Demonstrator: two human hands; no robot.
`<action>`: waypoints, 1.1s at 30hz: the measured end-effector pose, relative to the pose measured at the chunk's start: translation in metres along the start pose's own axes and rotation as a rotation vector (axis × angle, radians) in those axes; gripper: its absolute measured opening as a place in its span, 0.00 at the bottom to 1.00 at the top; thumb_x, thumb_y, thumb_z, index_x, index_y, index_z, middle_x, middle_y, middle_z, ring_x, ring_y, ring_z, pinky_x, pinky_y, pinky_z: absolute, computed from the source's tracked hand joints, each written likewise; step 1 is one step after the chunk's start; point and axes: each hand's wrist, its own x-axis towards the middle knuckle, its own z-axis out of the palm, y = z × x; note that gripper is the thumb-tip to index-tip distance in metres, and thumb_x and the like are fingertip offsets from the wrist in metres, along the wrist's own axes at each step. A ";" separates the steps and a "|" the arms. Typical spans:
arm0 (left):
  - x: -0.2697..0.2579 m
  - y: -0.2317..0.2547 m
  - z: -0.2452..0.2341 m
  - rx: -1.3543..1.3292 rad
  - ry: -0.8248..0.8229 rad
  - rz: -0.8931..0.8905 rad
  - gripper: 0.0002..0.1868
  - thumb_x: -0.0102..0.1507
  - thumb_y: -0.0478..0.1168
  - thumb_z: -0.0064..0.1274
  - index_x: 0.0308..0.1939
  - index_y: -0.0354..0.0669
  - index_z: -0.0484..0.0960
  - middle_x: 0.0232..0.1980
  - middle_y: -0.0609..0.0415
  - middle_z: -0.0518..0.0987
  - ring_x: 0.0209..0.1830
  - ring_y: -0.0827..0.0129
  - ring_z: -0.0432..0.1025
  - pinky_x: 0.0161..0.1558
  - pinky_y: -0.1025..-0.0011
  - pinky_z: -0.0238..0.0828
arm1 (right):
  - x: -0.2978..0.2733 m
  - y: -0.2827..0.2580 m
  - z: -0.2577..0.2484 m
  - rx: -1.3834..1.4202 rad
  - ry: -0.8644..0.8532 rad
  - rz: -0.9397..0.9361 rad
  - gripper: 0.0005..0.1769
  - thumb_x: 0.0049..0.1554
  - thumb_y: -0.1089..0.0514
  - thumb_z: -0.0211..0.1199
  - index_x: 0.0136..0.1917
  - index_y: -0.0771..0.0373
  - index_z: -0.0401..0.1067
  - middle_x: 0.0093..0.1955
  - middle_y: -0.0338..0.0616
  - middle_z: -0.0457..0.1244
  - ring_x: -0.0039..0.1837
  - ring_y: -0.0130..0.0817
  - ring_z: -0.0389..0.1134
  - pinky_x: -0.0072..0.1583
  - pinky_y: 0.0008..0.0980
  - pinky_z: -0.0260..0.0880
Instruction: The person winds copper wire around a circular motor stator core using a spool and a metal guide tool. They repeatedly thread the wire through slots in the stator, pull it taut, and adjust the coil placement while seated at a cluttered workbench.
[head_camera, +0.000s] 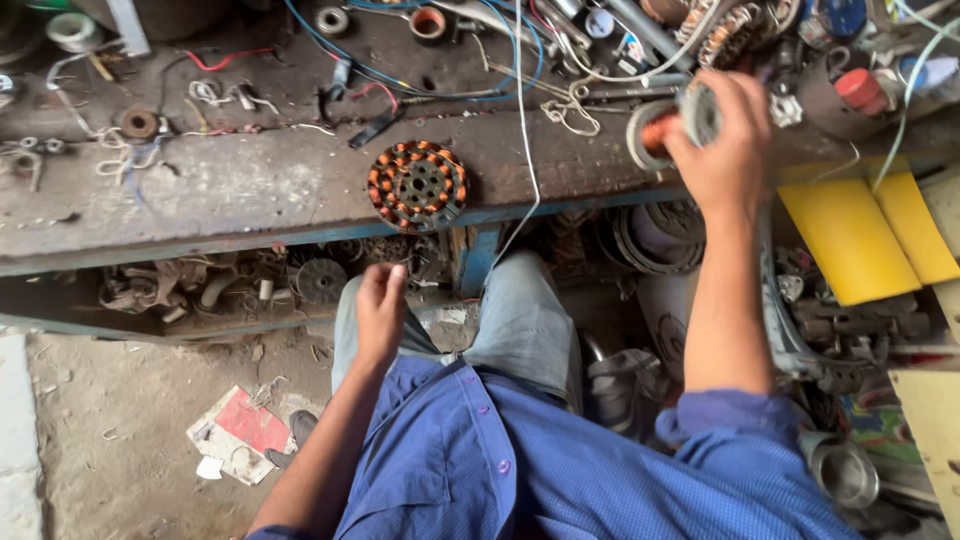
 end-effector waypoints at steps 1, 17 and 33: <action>-0.001 0.001 -0.001 -0.069 0.012 -0.041 0.18 0.73 0.48 0.51 0.55 0.35 0.76 0.38 0.60 0.74 0.32 0.79 0.65 0.32 0.78 0.62 | 0.006 0.006 0.014 -0.033 -0.053 -0.021 0.27 0.57 0.61 0.74 0.69 0.58 0.71 0.69 0.49 0.63 0.67 0.48 0.69 0.70 0.44 0.72; -0.002 0.017 -0.012 -0.314 0.016 -0.059 0.12 0.73 0.43 0.48 0.50 0.36 0.78 0.28 0.67 0.67 0.24 0.84 0.56 0.25 0.81 0.49 | 0.009 0.015 0.054 -0.059 -0.085 -0.136 0.31 0.59 0.45 0.79 0.65 0.65 0.73 0.69 0.52 0.63 0.70 0.52 0.66 0.69 0.49 0.67; -0.033 -0.008 -0.001 -0.106 -0.374 -0.079 0.09 0.70 0.38 0.51 0.43 0.35 0.81 0.30 0.68 0.70 0.28 0.84 0.59 0.28 0.79 0.54 | -0.144 -0.216 0.171 1.294 -0.418 0.591 0.17 0.62 0.63 0.58 0.64 0.66 0.66 0.58 0.42 0.66 0.58 0.28 0.67 0.61 0.30 0.69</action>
